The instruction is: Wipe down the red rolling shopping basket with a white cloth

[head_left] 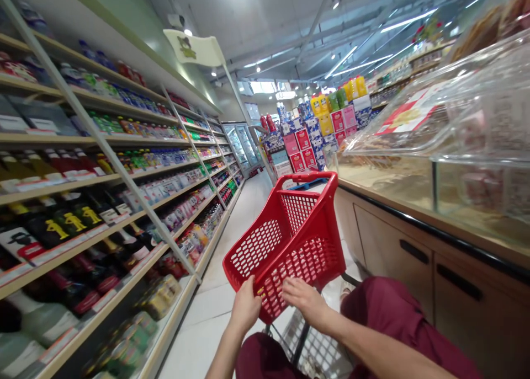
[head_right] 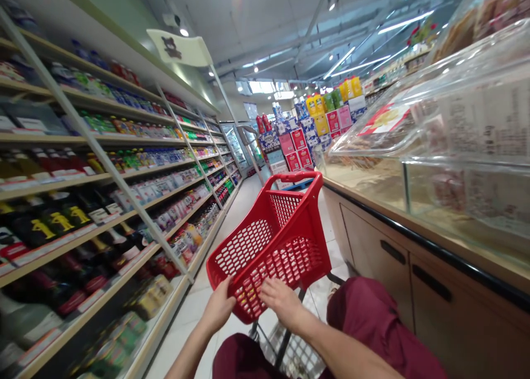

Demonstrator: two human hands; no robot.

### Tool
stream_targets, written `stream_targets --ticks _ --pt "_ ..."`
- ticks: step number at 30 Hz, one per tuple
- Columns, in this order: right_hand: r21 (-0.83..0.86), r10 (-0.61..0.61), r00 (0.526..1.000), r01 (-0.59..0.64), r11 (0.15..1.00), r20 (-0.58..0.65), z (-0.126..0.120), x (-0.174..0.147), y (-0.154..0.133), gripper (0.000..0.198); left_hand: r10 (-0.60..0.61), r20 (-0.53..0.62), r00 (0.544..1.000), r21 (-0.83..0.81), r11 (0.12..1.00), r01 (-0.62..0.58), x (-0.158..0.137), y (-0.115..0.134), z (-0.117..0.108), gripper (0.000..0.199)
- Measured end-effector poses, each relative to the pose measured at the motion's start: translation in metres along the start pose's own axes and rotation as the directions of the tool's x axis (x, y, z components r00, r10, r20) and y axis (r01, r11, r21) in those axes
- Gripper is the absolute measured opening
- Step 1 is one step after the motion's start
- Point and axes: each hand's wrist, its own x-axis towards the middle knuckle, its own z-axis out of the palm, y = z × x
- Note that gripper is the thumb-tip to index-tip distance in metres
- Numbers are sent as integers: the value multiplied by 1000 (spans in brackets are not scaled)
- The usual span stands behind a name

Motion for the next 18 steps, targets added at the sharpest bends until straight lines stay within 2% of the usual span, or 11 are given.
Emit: stream_targets --ticks 4,8,11,15,18 --pt "-63 123 989 -129 990 -83 -14 21 18 30 73 -30 997 92 993 -70 7 21 14 65" --pt "-84 87 995 -91 992 -47 -15 14 29 27 103 -75 992 277 958 -78 0 32 31 66" --pt "-86 101 995 -101 991 -9 -20 6 32 27 125 -95 988 328 941 -87 -5 31 34 66" --pt "-107 156 984 -165 981 -86 -34 19 39 31 88 -125 988 371 928 -36 -8 36 35 63" --pt "-130 112 990 -122 984 -82 -37 9 45 31 107 -97 989 403 913 -59 -7 44 39 67"
